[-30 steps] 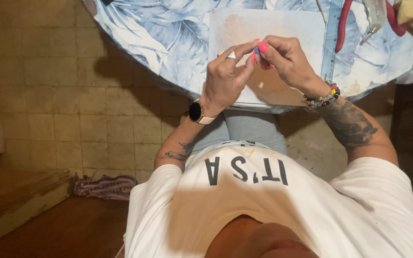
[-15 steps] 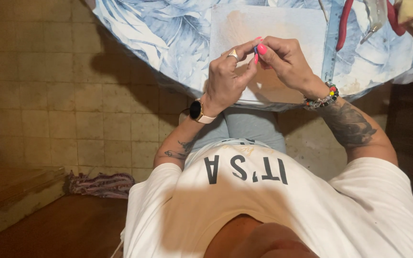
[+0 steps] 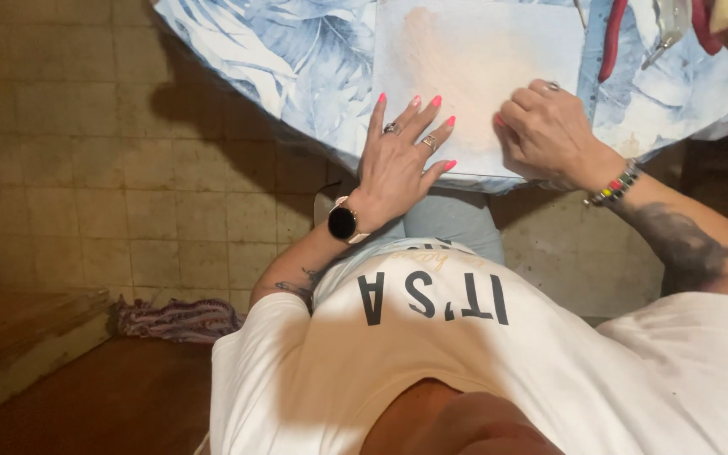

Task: Stenciling a blue rabbit design onto paper using a sponge and paint

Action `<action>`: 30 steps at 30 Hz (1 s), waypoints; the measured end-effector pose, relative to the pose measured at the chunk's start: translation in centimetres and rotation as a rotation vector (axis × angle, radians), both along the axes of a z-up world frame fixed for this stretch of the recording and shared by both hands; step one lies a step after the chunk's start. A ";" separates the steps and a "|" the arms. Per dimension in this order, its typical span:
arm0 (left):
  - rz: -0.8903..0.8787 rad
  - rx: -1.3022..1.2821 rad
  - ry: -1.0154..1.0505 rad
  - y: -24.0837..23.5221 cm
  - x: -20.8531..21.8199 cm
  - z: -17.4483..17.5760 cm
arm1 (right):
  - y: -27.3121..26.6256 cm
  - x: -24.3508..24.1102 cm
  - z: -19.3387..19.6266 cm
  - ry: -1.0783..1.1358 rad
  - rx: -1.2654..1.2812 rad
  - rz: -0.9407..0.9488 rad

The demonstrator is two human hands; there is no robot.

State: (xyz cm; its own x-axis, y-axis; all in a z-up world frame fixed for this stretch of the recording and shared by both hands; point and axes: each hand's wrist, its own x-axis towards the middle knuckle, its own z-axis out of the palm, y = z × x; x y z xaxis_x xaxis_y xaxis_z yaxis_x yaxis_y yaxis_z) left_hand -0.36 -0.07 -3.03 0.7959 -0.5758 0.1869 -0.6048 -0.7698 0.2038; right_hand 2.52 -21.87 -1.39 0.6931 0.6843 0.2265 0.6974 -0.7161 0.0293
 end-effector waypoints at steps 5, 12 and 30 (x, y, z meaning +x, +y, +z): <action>0.013 -0.020 0.025 0.1 0.1 -0.2 | 5.9 5.8 -1.2 0.068 0.104 0.046; 0.001 -0.088 -0.001 0.2 0.1 -0.2 | 7.5 9.0 -1.5 -0.099 0.121 0.209; 0.002 -0.048 -0.042 0.1 -0.1 -0.2 | 8.7 9.0 -0.9 -0.007 0.017 0.101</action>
State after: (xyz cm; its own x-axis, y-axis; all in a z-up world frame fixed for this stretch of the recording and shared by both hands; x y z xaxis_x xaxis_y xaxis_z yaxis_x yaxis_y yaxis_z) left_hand -0.49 0.08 -3.20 0.7878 -0.5639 0.2476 -0.6122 -0.7611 0.2144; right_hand 11.53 -13.21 -2.32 0.6190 0.7468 0.2434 0.7660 -0.6424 0.0229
